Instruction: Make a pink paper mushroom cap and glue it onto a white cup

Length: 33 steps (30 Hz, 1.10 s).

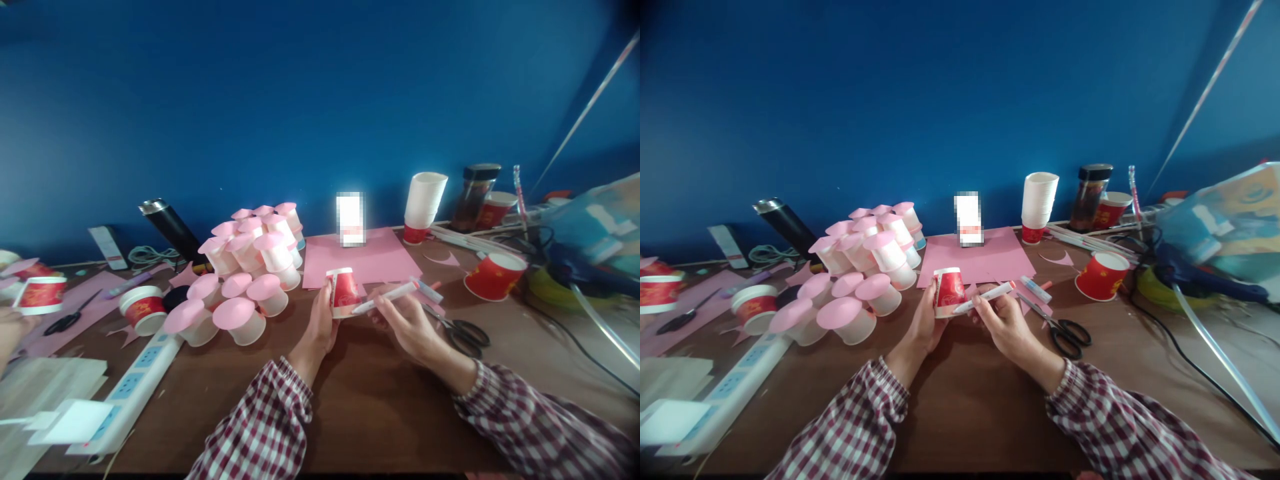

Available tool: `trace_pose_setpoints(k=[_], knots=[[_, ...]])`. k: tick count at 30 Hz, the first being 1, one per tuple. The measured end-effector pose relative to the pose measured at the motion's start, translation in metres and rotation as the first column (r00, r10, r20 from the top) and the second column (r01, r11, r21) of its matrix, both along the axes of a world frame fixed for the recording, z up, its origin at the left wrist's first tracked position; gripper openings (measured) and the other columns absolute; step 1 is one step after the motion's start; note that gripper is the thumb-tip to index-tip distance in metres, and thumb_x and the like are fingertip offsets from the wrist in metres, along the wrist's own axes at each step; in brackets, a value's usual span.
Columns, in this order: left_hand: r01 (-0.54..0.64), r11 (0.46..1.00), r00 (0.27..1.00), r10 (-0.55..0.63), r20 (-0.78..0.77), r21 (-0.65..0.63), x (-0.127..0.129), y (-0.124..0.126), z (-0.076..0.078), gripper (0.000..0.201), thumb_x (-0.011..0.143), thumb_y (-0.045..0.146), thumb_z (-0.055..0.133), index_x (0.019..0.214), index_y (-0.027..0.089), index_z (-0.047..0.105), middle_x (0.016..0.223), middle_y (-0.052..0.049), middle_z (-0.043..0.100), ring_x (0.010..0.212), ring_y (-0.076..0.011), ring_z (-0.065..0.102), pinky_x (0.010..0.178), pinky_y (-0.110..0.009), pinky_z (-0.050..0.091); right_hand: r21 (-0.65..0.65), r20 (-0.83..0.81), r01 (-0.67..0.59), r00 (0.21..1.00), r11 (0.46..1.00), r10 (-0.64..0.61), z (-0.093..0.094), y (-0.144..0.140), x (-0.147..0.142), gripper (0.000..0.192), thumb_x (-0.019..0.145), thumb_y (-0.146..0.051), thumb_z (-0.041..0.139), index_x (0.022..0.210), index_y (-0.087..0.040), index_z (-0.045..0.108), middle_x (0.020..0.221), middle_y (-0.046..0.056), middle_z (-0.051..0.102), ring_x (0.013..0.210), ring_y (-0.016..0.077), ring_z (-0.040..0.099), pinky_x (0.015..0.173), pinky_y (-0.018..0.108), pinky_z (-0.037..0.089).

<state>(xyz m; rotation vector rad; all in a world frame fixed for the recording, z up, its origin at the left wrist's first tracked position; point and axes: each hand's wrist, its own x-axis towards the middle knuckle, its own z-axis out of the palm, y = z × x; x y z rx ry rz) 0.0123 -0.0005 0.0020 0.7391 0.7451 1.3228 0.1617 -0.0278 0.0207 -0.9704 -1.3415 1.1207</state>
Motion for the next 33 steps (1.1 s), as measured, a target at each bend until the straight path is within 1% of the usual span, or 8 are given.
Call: trace_pose_setpoints(k=[3,7,10,14,18,25,29,33], knots=[[-0.01,1.0,1.0,0.01,-0.004,-0.004,-0.0003,0.0001,-0.0004,0.039,0.081,0.052,0.05,0.081,0.014,0.058,0.072,-0.002,0.061,0.065,-0.0147,0.056,0.066,-0.029,0.044,0.007,-0.03,0.004,1.0,1.0,-0.004,0.0003,0.0002,-0.0005,0.026,0.083,-0.042,0.058,0.079,-0.017,0.06,0.065,0.0,0.058,0.056,0.0113,0.053,0.05,0.022,0.046],[-0.014,1.0,1.0,0.014,-0.005,-0.02,-0.0003,0.0002,0.0007,0.04,0.08,0.053,0.051,0.085,0.014,0.059,0.075,-0.003,0.062,0.066,-0.0144,0.057,0.067,-0.029,0.045,-0.028,-0.088,-0.022,0.996,0.999,0.02,-0.0006,0.0004,-0.0005,0.024,0.082,-0.042,0.059,0.08,-0.017,0.059,0.064,0.0,0.057,0.056,0.0109,0.053,0.051,0.022,0.045],[-0.014,1.0,1.0,0.014,0.021,-0.019,-0.0002,0.0001,0.0014,0.04,0.079,0.054,0.052,0.083,0.015,0.059,0.074,-0.002,0.062,0.066,-0.014,0.057,0.068,-0.028,0.045,-0.046,-0.128,-0.017,0.992,0.999,0.011,0.0004,0.0006,0.0,0.025,0.082,-0.043,0.059,0.082,-0.017,0.059,0.064,-0.001,0.057,0.056,0.0107,0.051,0.05,0.022,0.043],[0.0,1.0,0.998,0.002,0.06,-0.029,0.0003,-0.0003,0.003,0.039,0.079,0.053,0.054,0.083,0.015,0.059,0.075,-0.002,0.062,0.067,-0.0131,0.057,0.067,-0.026,0.044,-0.058,-0.132,-0.042,0.991,0.997,0.034,0.0025,0.0009,0.001,0.027,0.083,-0.044,0.057,0.082,-0.016,0.059,0.064,0.0,0.056,0.056,0.0107,0.05,0.05,0.022,0.041],[-0.014,0.999,0.996,0.019,0.086,-0.052,0.0006,-0.0006,0.0057,0.038,0.079,0.054,0.053,0.079,0.015,0.057,0.07,0.0,0.06,0.062,-0.0114,0.054,0.066,-0.025,0.044,-0.061,-0.123,-0.05,0.992,0.997,0.042,0.0017,0.0009,0.0014,0.026,0.083,-0.042,0.058,0.082,-0.017,0.058,0.064,-0.001,0.054,0.056,0.0104,0.049,0.051,0.022,0.041],[0.022,0.999,0.996,-0.018,0.09,-0.047,0.0,-0.0005,0.0053,0.041,0.082,0.053,0.05,0.085,0.013,0.06,0.076,-0.003,0.062,0.067,-0.0129,0.057,0.069,-0.026,0.046,-0.044,-0.121,-0.068,0.991,0.997,0.062,0.0003,0.0014,0.0016,0.025,0.085,-0.041,0.056,0.084,-0.017,0.059,0.065,-0.001,0.055,0.057,0.0104,0.05,0.051,0.021,0.041],[0.012,0.999,0.997,-0.01,0.081,-0.032,0.0002,-0.0008,0.0056,0.04,0.081,0.053,0.051,0.082,0.014,0.059,0.074,-0.003,0.062,0.066,-0.013,0.057,0.068,-0.026,0.047,-0.061,-0.121,-0.071,0.991,0.996,0.063,-0.0009,0.0016,0.0015,0.025,0.085,-0.041,0.056,0.081,-0.017,0.059,0.063,-0.001,0.055,0.056,0.0101,0.05,0.051,0.022,0.041],[0.015,1.0,0.998,-0.013,0.064,-0.026,0.0001,-0.0004,0.0046,0.041,0.082,0.053,0.049,0.084,0.013,0.06,0.077,-0.004,0.063,0.069,-0.0143,0.059,0.07,-0.028,0.047,-0.054,-0.134,-0.058,0.99,0.997,0.051,-0.0005,0.0013,0.0006,0.024,0.084,-0.042,0.058,0.083,-0.018,0.058,0.065,-0.001,0.056,0.056,0.0104,0.051,0.05,0.022,0.042]])
